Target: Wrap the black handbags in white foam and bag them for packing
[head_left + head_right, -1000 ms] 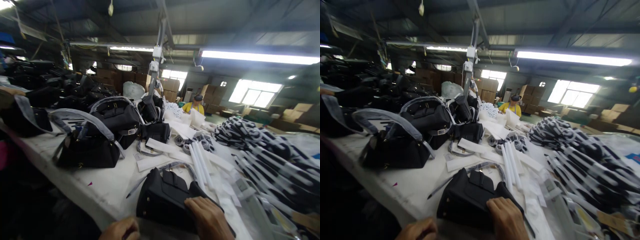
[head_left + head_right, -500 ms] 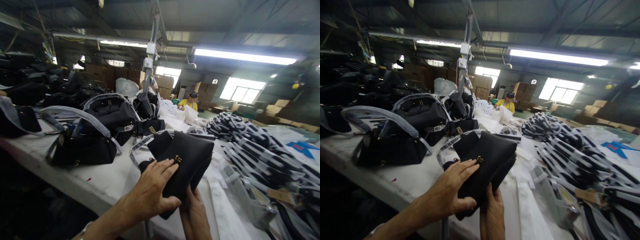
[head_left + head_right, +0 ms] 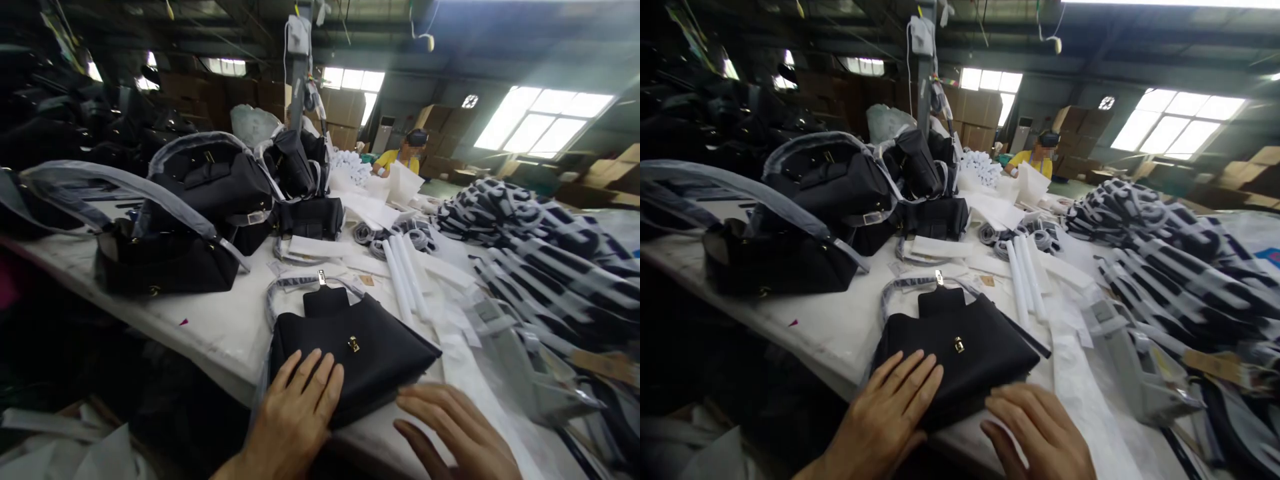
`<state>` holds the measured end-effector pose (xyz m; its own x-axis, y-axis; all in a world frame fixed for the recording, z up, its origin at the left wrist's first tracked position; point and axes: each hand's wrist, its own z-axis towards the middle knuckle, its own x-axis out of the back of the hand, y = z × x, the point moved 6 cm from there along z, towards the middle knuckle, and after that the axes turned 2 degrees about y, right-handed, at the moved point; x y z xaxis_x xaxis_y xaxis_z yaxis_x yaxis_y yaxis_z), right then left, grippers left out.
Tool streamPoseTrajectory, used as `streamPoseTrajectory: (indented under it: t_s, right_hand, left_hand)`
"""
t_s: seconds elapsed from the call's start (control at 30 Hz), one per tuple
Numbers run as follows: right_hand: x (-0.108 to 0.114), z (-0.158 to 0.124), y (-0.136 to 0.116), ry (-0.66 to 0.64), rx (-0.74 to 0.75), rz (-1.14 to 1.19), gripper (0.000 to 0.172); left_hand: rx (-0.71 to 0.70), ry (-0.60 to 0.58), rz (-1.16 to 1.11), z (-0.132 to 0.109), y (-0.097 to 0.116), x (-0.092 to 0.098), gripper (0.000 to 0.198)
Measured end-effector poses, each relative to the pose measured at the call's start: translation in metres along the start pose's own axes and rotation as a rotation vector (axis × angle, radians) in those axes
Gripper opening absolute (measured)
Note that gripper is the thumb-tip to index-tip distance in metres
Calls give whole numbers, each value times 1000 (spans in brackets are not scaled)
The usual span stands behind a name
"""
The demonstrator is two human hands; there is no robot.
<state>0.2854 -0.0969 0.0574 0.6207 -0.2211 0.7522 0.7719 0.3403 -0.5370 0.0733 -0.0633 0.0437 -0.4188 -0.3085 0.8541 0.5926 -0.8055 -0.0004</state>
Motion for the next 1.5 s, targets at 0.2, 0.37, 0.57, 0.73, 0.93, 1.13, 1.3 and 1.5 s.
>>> streamPoseTrajectory:
  t_s: [0.2,0.37,0.57,0.73,0.93,1.13,1.3,1.5]
  right_hand:
    - [-18,57,14,-243,262,-351,49]
    - [-28,47,15,-224,237,-439,8]
    - [-15,36,8,-140,191,-399,27]
    - [-16,42,15,-230,253,-388,49]
    - [-42,35,18,-158,390,-487,45]
    - [-58,9,21,96,481,-606,42]
    - [-64,6,23,81,442,-656,49]
    - [-89,3,17,-33,360,-691,54]
  left_hand:
    - [-66,82,-61,4,-11,-7,39]
    - [-91,-49,-236,26,-41,-14,42]
    - [-35,-200,-273,38,-58,-21,46]
    - [6,-358,-142,48,-49,-29,48]
    - [-43,-241,54,33,-36,-63,39]
    - [-109,23,127,3,-29,-68,51]
    - [-170,-90,41,-4,-27,-64,59]
    - [-139,-203,-76,7,-21,-62,66]
